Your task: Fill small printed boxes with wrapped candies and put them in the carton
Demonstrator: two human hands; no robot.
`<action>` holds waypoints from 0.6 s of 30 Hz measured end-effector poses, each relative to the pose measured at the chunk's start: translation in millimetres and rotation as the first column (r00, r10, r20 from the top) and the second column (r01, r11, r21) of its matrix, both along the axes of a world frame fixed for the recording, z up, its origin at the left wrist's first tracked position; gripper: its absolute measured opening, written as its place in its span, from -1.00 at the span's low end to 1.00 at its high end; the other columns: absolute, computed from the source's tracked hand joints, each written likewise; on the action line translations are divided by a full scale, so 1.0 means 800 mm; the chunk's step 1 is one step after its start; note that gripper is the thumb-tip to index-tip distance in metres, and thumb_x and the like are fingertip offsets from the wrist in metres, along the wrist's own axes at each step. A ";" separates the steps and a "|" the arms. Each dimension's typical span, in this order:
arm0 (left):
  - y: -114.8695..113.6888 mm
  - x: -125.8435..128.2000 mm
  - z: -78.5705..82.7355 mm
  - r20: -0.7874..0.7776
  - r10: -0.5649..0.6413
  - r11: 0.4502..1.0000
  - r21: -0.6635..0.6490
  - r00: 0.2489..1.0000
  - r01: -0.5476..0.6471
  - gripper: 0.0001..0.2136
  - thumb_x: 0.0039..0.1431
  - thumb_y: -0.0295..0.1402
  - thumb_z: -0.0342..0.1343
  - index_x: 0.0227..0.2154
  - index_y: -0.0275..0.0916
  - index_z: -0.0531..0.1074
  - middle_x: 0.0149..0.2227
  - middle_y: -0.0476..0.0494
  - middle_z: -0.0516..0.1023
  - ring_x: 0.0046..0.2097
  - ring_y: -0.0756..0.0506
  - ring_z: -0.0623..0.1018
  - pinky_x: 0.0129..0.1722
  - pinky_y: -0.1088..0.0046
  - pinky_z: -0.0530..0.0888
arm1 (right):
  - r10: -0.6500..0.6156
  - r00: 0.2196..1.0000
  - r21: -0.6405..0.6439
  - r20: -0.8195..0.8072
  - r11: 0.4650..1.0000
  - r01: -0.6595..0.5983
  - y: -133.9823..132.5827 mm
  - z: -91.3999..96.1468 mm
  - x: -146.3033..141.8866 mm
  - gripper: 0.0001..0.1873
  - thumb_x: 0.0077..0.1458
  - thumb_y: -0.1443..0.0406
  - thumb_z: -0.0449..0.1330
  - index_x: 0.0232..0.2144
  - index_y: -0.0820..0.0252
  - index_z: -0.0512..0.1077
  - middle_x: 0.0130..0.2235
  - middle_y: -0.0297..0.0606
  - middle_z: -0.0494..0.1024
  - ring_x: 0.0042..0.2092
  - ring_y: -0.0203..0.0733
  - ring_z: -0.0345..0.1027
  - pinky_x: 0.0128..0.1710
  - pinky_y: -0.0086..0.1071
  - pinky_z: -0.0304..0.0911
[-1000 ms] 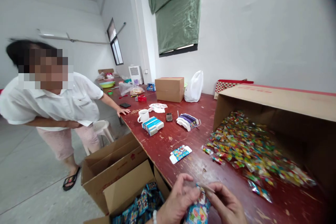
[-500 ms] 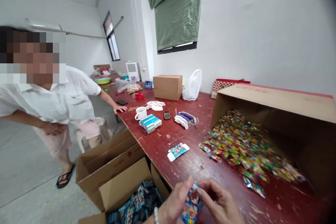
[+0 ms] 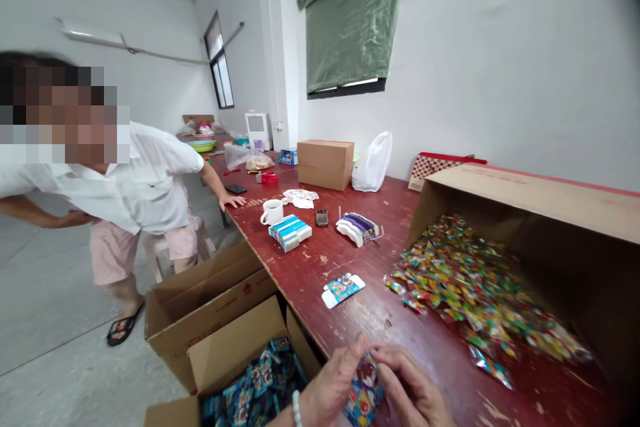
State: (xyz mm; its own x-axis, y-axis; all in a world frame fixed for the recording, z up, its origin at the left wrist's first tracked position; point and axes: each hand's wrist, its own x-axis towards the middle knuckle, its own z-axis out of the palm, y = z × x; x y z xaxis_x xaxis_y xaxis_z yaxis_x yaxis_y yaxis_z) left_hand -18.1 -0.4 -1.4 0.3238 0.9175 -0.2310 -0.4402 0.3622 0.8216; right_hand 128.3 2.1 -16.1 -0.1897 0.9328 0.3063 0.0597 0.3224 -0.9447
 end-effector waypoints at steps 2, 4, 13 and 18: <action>0.000 0.004 -0.006 0.059 0.021 0.991 -0.133 0.998 -0.013 -0.36 0.04 0.20 0.05 -0.07 -0.28 0.48 -0.34 -0.20 0.55 -0.40 -0.09 0.54 -0.40 0.41 0.44 | -0.069 0.998 0.039 -0.003 0.997 0.069 -0.009 -0.009 -0.008 -0.66 0.09 0.05 0.24 -0.19 0.09 0.59 -0.15 -0.10 0.61 -0.22 -0.05 0.52 -0.30 -0.36 0.46; -0.001 0.007 -0.008 0.059 0.016 0.982 -0.189 0.998 -0.005 -0.40 0.07 0.17 0.04 -0.01 -0.21 0.41 -0.34 -0.15 0.54 -0.47 -0.06 0.51 -0.53 0.48 0.38 | -0.119 0.993 0.006 0.017 0.993 0.119 -0.013 -0.019 -0.015 -0.63 0.14 0.05 0.19 -0.09 0.08 0.54 -0.12 -0.11 0.60 -0.22 -0.06 0.53 -0.30 -0.35 0.47; 0.033 0.008 -0.029 -0.123 -0.079 0.995 -0.064 0.989 0.072 -0.61 -0.10 -0.32 0.35 -0.18 -0.29 0.41 -0.26 -0.13 0.53 -0.31 -0.03 0.49 -0.31 0.46 0.43 | -0.529 0.606 0.203 0.595 0.828 0.523 0.064 -0.045 0.119 -0.52 0.18 0.12 0.03 0.10 0.15 0.38 0.05 -0.11 0.49 0.03 -0.04 0.37 0.03 -0.20 0.28; 0.056 -0.001 -0.046 -0.226 0.061 0.996 -0.053 0.972 -0.074 -0.44 -0.26 -0.36 0.41 -0.13 -0.20 0.33 -0.37 0.04 0.46 -0.36 -0.04 0.48 -0.36 0.40 0.48 | -0.557 0.315 0.161 0.768 0.645 0.747 0.066 -0.074 0.212 -0.39 0.14 0.10 0.01 0.06 0.48 0.40 -0.03 0.26 0.43 0.06 0.30 0.26 0.05 0.09 0.15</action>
State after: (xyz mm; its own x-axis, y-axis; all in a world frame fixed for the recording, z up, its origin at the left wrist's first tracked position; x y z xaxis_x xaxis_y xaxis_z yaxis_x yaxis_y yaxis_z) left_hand -18.6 44.1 -38.0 0.1954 0.9174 -0.3467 -0.2730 0.3904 0.8793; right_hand 298.0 55.2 -75.5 0.4577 0.8676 0.1944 0.8126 -0.3195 -0.4875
